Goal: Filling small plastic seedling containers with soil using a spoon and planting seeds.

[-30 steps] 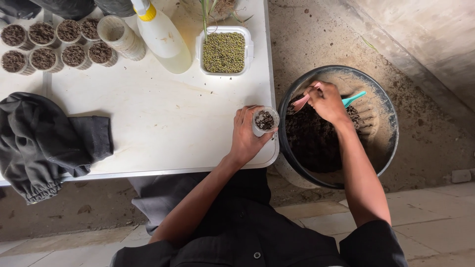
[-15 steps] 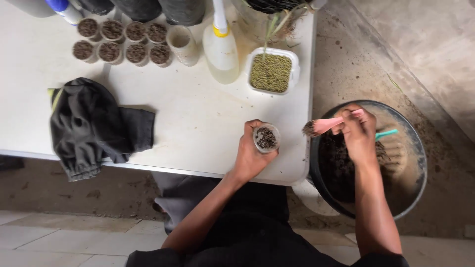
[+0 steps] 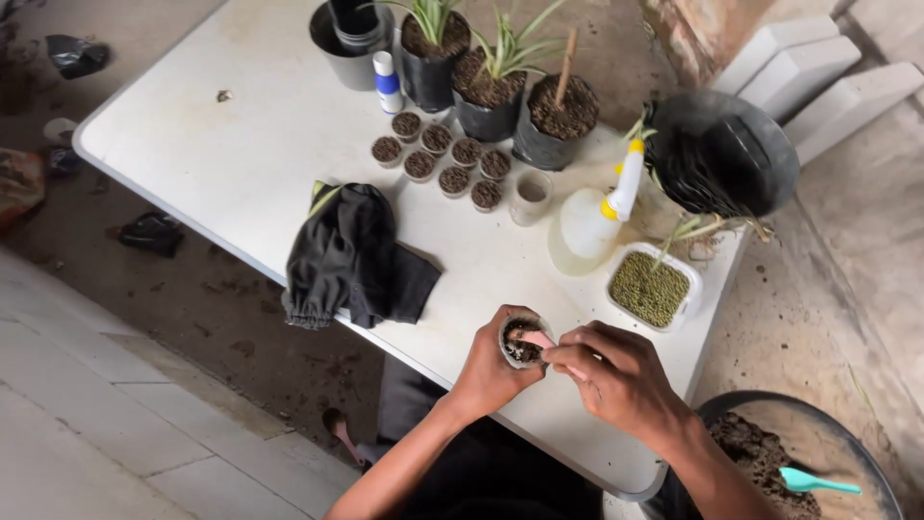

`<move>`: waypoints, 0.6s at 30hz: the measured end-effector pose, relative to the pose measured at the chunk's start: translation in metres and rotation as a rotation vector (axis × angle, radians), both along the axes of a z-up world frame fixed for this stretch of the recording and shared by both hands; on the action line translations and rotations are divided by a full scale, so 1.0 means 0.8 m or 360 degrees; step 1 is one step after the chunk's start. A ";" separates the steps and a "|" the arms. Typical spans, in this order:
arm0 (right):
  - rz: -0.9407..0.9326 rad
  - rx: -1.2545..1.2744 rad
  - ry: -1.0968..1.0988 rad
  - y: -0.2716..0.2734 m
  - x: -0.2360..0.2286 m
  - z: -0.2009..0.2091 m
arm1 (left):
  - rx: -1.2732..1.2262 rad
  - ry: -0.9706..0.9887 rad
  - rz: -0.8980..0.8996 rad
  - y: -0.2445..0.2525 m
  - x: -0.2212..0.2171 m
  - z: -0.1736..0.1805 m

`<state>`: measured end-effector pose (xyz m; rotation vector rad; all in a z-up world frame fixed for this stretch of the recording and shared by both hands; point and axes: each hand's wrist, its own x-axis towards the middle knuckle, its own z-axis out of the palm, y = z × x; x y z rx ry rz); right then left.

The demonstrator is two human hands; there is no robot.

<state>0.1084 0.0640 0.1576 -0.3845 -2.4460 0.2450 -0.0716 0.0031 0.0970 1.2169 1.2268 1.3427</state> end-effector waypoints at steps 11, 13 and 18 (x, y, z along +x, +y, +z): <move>0.0308 -0.0060 -0.0048 0.011 -0.068 0.047 | 0.0002 -0.0067 0.0268 -0.030 -0.046 0.035; 0.0274 -0.0090 0.0015 0.013 -0.073 0.047 | -0.0016 -0.0080 0.0244 -0.028 -0.053 0.040; 0.0177 -0.0406 -0.0033 0.013 -0.098 0.066 | -0.0028 -0.0086 0.0222 -0.021 -0.075 0.053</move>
